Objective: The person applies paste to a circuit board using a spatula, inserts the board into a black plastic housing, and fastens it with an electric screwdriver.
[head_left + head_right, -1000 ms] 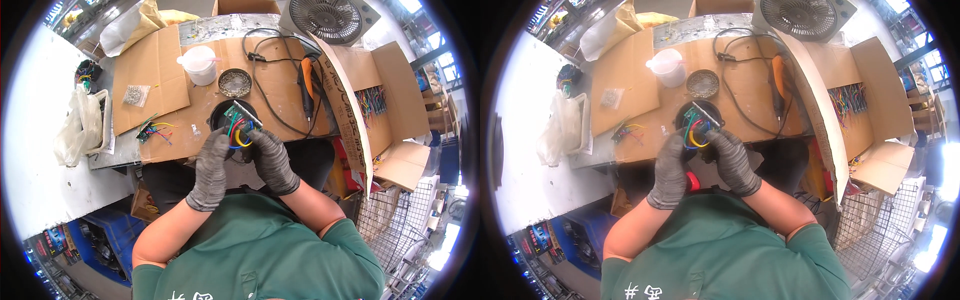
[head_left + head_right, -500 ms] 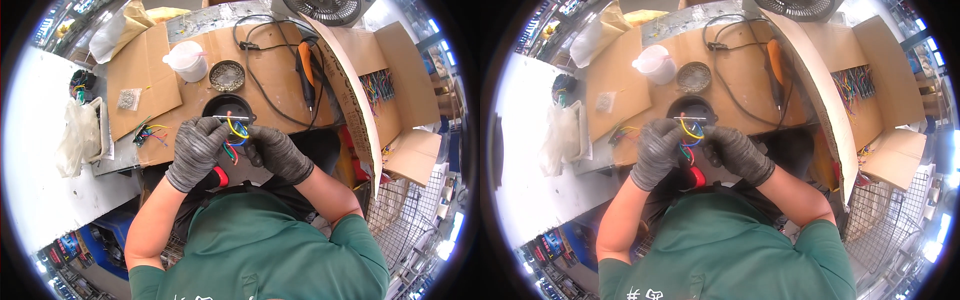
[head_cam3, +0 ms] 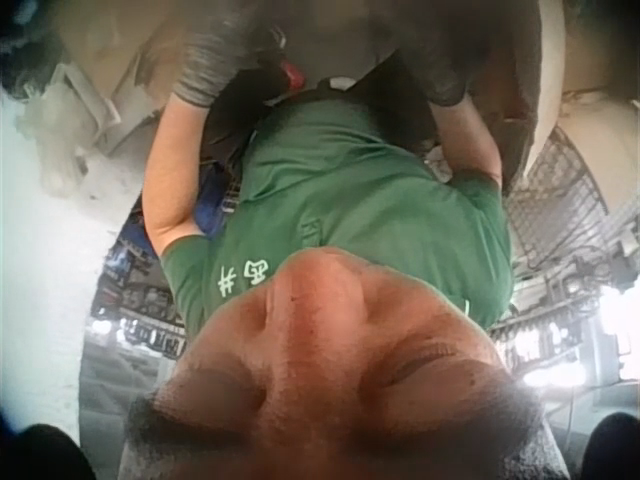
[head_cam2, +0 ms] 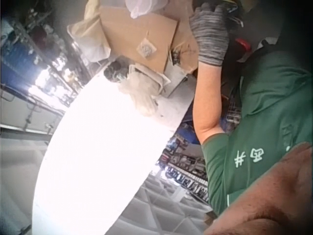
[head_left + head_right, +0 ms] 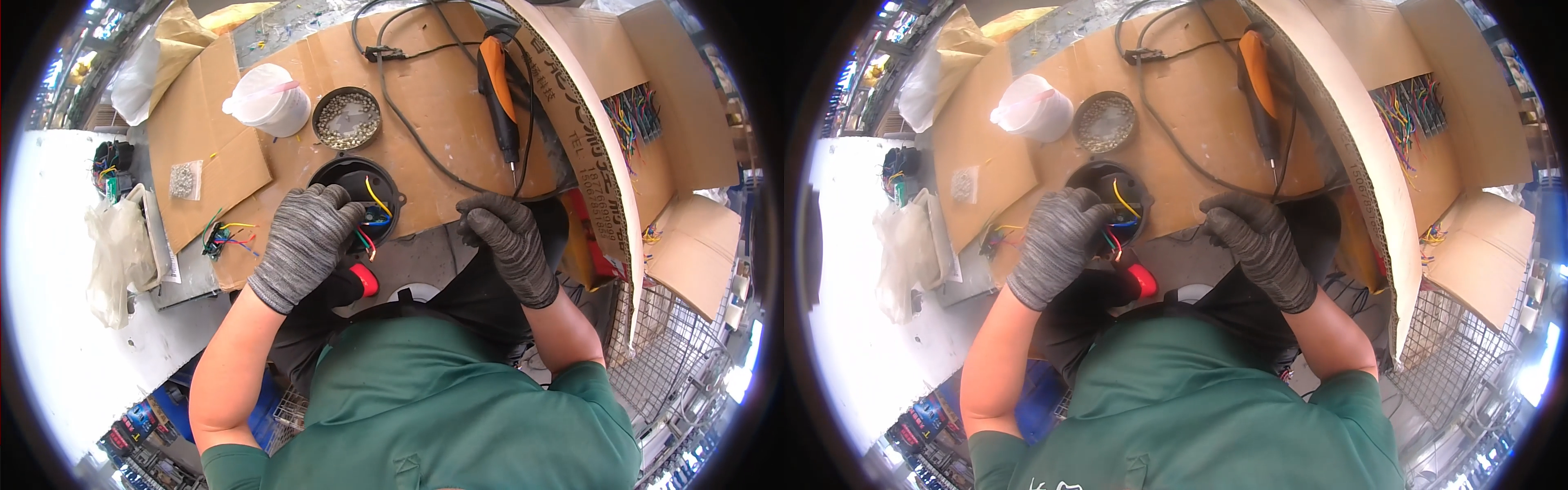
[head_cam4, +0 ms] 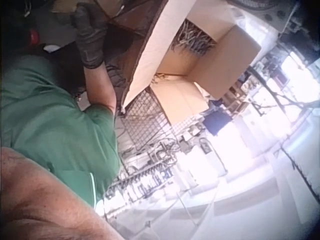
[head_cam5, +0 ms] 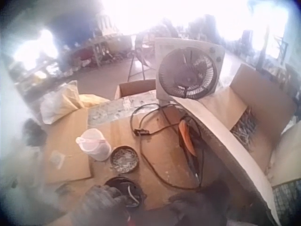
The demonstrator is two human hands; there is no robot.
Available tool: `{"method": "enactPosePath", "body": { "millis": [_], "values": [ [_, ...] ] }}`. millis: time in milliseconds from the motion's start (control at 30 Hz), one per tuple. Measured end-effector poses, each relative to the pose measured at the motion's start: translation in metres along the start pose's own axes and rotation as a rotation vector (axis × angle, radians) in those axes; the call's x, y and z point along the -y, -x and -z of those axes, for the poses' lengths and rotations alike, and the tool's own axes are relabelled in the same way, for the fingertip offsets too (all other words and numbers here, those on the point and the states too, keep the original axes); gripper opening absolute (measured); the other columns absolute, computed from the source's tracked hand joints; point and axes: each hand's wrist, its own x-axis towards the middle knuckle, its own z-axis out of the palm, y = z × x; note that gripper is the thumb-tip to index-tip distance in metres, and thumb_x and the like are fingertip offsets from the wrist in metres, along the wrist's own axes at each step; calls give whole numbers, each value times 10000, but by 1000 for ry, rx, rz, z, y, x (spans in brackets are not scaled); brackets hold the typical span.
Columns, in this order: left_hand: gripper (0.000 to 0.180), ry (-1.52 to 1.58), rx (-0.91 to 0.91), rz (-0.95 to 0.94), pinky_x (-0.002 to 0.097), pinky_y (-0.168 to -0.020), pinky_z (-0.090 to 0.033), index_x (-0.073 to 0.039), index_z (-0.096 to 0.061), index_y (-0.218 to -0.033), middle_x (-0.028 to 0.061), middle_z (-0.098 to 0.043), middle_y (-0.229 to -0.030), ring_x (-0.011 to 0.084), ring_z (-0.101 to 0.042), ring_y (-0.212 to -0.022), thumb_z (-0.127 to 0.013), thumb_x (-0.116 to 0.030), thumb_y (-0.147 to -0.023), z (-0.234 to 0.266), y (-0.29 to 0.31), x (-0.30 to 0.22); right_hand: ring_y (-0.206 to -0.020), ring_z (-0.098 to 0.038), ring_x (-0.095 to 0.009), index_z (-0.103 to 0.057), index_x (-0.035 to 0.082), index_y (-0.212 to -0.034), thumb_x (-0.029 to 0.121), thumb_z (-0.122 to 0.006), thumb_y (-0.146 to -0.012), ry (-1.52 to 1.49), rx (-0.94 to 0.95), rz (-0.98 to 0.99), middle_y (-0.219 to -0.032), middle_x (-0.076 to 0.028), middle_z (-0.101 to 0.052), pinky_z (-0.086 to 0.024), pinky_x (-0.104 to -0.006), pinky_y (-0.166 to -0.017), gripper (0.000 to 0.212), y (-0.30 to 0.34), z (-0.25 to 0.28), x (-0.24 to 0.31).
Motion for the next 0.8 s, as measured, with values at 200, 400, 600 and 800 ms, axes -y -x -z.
{"method": "enactPosePath", "body": {
  "millis": [200,400,600,800],
  "values": [
    [383,-31,66,48,450,-776,-493,-113,-721,-1012,93,-660,-951,323,-645,-893,-817,-188,-649,-2,-4,2,-783,-639,-92,-722,18,-1138,156,-694,-991,30,-21,43,-865,-28,-704,-523,-255,-730,204,-10,6,-7],
    [393,28,22,15,446,-775,-494,-115,-719,-1038,96,-663,-963,327,-645,-903,-807,-164,-658,-2,-6,5,-814,-644,-105,-721,20,-1132,169,-699,-985,117,-32,63,-887,-37,-694,-530,-270,-760,211,-15,3,0],
    [338,72,45,39,471,-866,-521,-84,-708,-1127,127,-692,-1125,345,-662,-994,-696,-49,-791,31,-8,8,-839,-651,-141,-700,27,-1202,205,-693,-984,634,-287,386,-998,-74,-699,-538,-288,-770,281,-32,27,18],
    [353,12,4,133,470,-877,-549,-53,-687,-1145,180,-692,-1114,384,-682,-1010,-644,43,-808,41,-58,34,-931,-676,-302,-633,33,-1287,213,-724,-918,1255,-411,679,-1189,-185,-644,-560,-387,-843,420,-85,52,36]
  ]
}}
